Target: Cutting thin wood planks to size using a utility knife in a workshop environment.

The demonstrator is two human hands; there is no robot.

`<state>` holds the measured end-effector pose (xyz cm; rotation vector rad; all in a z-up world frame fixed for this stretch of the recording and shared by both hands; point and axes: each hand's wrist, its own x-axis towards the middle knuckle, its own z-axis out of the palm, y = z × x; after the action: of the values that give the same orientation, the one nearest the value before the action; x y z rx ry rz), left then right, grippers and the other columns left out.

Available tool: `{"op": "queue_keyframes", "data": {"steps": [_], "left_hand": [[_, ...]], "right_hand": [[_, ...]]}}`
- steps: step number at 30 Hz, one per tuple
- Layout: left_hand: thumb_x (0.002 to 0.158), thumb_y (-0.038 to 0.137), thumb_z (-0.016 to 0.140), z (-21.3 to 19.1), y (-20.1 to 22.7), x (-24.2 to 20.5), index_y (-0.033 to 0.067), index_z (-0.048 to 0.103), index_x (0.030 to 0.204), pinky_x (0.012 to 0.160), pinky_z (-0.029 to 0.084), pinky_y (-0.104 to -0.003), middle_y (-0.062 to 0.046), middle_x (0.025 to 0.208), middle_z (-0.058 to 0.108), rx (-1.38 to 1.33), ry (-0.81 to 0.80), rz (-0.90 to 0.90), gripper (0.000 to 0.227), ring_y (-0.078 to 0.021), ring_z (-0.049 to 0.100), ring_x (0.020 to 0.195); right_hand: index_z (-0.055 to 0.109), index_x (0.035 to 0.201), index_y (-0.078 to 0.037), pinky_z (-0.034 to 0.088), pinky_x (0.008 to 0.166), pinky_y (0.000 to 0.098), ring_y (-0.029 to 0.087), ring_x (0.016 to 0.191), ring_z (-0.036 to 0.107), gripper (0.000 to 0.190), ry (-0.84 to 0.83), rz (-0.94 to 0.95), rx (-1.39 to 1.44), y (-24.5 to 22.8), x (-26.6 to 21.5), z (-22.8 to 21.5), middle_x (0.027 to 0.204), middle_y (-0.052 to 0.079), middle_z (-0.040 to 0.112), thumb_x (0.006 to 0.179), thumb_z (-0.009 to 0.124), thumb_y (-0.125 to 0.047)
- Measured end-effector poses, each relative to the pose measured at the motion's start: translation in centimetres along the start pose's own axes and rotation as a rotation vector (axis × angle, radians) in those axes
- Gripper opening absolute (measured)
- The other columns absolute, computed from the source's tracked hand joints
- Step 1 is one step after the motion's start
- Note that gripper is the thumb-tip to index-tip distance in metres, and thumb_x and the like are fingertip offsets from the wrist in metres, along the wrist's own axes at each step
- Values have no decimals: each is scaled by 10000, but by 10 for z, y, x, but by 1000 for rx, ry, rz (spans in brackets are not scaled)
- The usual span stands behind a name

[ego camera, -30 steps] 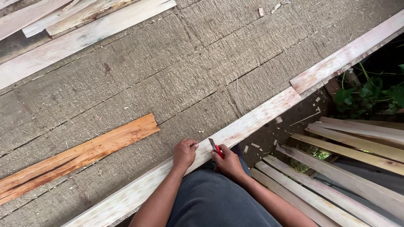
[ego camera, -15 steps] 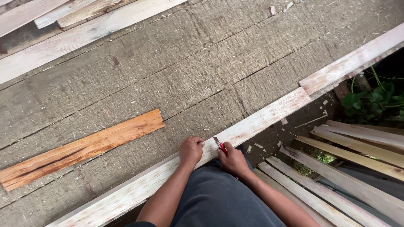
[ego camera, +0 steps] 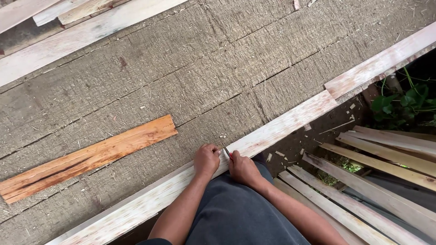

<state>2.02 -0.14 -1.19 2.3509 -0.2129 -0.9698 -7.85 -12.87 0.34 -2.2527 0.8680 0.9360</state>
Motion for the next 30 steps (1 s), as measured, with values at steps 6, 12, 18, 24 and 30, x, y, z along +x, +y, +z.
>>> {"op": "queue_keyframes", "data": {"steps": [6, 12, 18, 24, 30], "left_hand": [[866, 262, 757, 5, -2, 3, 179, 776, 890, 891, 570, -456, -96, 914, 698, 18, 2, 10, 88, -378, 708, 1013], [867, 261, 756, 9, -7, 6, 174, 768, 880, 892, 569, -463, -101, 909, 691, 32, 9, 26, 89, -381, 707, 1010], [882, 219, 730, 13, -8, 4, 156, 744, 889, 897, 568, -466, -110, 937, 679, 46, 27, 51, 65, -386, 702, 1020], [867, 213, 740, 22, -11, 6, 151, 719, 847, 884, 570, -470, -108, 916, 666, 42, 63, 38, 67, -388, 702, 1002], [873, 186, 736, 23, -10, 4, 124, 689, 826, 861, 563, -480, -126, 895, 648, 18, 86, 57, 92, -400, 697, 977]], "right_hand": [[556, 1143, -153, 594, 816, 543, 514, 993, 711, 308, -5, 7, 25, -12, -16, -19, 961, 304, 715, 993, 447, -399], [568, 1175, -172, 606, 807, 521, 490, 994, 722, 326, -23, 18, 5, -16, -21, -23, 967, 278, 725, 995, 446, -415], [546, 1157, -145, 617, 787, 517, 483, 964, 735, 288, -21, -11, -70, -12, -13, -9, 959, 282, 725, 1004, 417, -352], [524, 1138, -115, 616, 774, 518, 474, 956, 739, 281, -26, -35, -124, -6, -8, 2, 965, 269, 727, 1003, 389, -322], [525, 1125, -107, 607, 790, 532, 474, 982, 730, 260, -68, -2, -114, -11, -21, -5, 989, 237, 724, 995, 394, -290]]}}
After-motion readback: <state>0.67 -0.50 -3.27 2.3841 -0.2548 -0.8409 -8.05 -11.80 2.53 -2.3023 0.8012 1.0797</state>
